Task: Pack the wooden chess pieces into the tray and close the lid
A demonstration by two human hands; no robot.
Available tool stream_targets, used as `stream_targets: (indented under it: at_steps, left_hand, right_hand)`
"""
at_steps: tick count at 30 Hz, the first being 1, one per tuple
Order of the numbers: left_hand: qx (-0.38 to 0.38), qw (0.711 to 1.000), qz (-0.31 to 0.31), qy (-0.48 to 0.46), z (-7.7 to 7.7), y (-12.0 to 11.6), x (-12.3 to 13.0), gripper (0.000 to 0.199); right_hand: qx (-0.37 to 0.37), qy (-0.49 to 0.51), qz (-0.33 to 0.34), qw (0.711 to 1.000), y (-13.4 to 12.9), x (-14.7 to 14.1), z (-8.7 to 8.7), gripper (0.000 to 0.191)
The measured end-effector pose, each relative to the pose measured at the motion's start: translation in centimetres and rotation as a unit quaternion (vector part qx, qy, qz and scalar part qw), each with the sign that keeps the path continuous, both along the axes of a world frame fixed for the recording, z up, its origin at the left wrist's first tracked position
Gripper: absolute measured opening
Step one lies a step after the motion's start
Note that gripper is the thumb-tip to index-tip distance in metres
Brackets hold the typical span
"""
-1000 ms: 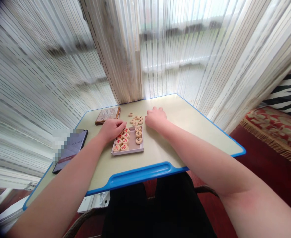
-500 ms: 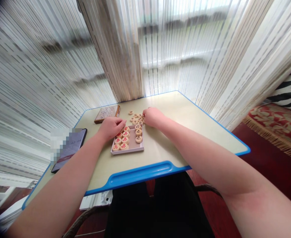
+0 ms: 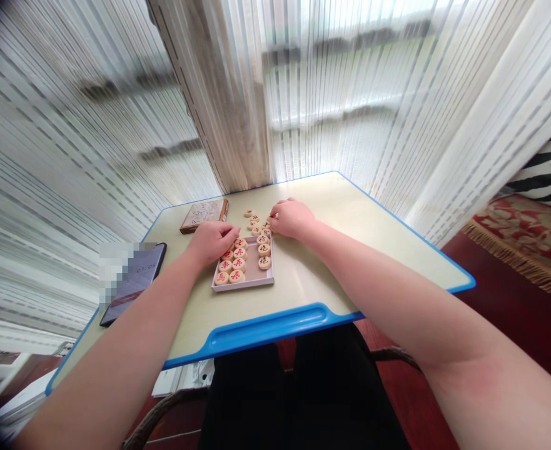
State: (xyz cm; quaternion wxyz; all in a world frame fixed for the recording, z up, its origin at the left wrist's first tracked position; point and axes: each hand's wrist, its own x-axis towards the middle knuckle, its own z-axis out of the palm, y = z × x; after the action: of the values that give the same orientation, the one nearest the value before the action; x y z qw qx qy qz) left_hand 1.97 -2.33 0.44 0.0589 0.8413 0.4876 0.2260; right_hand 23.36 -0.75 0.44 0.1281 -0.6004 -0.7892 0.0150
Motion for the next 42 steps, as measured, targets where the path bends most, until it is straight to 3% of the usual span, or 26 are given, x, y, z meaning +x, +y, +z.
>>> stream_targets:
  at_steps: [12, 20, 28, 36, 42]
  left_hand:
    - [0.003, 1.000, -0.004, -0.003, -0.1, 0.0, 0.0, 0.040]
    - [0.008, 1.000, -0.007, 0.000, -0.2, 0.1, -0.1, 0.041]
    - [-0.011, 1.000, -0.002, -0.021, -0.1, 0.0, 0.0, 0.040]
    - [-0.017, 0.999, 0.005, -0.034, -0.2, 0.0, 0.0, 0.040]
    - [-0.011, 0.999, 0.003, -0.030, -0.3, 0.1, -0.1, 0.040]
  right_hand:
    - [-0.025, 0.015, -0.097, 0.995, 0.1, 0.3, 0.6, 0.021]
    - [-0.034, 0.032, -0.098, 0.994, 0.3, 0.5, 0.3, 0.020]
    - [-0.018, 0.037, -0.067, 0.997, 0.6, 0.6, -0.6, 0.039]
    - [-0.023, 0.006, -0.058, 0.998, 0.4, 0.2, -0.4, 0.038]
    - [-0.123, -0.022, -0.188, 0.974, 0.4, 2.0, 2.0, 0.035]
